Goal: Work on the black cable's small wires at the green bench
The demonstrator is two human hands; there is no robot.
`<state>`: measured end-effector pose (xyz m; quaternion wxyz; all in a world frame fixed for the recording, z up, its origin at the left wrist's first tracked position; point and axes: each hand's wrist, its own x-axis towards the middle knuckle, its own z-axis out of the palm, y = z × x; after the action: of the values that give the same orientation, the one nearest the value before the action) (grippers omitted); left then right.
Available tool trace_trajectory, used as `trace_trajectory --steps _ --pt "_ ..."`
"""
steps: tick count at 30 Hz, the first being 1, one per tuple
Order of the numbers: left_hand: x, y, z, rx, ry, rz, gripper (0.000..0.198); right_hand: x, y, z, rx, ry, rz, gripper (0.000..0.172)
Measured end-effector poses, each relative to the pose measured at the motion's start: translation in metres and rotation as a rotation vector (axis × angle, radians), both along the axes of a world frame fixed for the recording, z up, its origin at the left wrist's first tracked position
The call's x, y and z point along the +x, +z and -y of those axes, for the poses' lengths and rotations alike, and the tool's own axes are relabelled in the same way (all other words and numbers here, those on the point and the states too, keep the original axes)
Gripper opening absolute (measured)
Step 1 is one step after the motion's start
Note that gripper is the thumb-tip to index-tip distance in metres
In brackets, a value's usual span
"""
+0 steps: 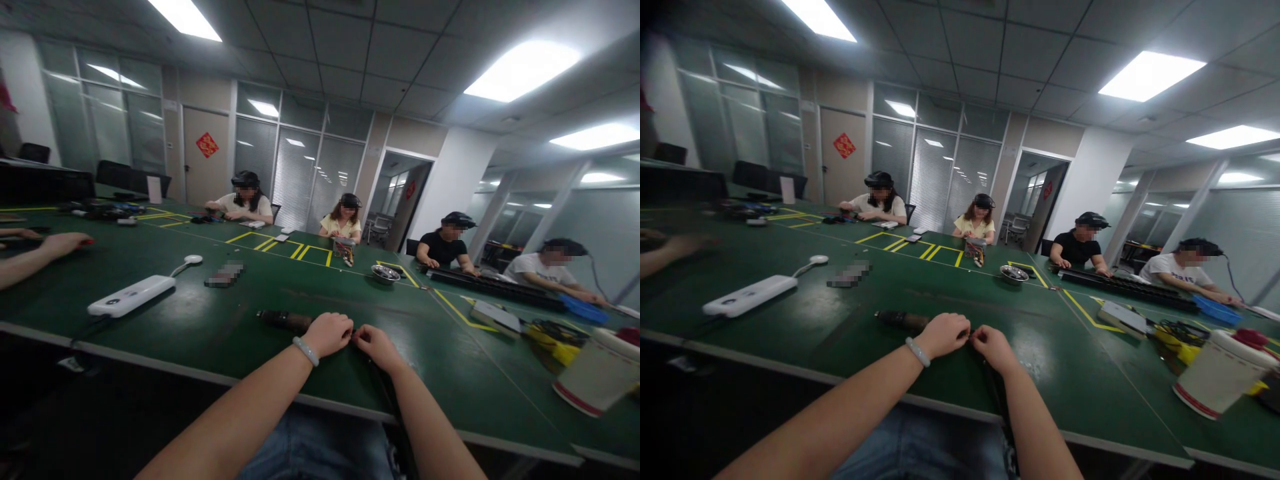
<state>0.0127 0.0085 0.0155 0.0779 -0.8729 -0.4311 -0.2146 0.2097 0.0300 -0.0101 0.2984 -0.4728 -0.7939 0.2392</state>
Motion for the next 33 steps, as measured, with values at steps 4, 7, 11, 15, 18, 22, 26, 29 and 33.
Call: trace_trajectory --steps 4,7,11,15,18,22,26,29,33 --pt "0.0007 0.002 0.0018 -0.015 0.023 -0.004 0.01 0.0011 0.0028 0.002 -0.022 -0.002 0.003 0.02" --pt "0.0006 0.0026 0.0023 -0.019 0.018 0.0 0.01 0.002 0.0049 0.0031 -0.022 -0.017 0.011 0.021" --pt "0.0002 0.0016 0.0007 -0.026 0.016 0.005 0.01 0.0019 0.0046 0.0027 -0.034 -0.036 0.002 0.021" --pt "-0.0002 0.0006 -0.0016 -0.017 0.0 -0.004 0.01 0.0014 0.0025 0.0021 -0.055 -0.033 -0.026 0.02" --pt "-0.0002 0.0004 -0.0025 -0.015 -0.012 0.002 0.011 0.0008 0.0022 0.0022 -0.034 -0.036 -0.033 0.018" --pt "-0.0001 0.0003 -0.0029 -0.009 -0.003 0.002 0.013 0.0002 0.0016 0.001 -0.002 -0.033 -0.031 0.014" --pt "-0.0016 0.0007 -0.0025 -0.008 -0.013 -0.006 0.013 0.001 -0.0009 -0.002 -0.006 -0.017 -0.031 0.013" --pt "-0.003 0.0014 -0.0012 -0.023 -0.028 0.013 0.012 0.0019 -0.0028 -0.0036 0.004 -0.019 -0.02 0.013" --pt "-0.0034 0.0011 -0.0012 -0.047 -0.016 0.04 0.014 0.0025 -0.0041 -0.0041 0.002 -0.005 -0.033 0.014"
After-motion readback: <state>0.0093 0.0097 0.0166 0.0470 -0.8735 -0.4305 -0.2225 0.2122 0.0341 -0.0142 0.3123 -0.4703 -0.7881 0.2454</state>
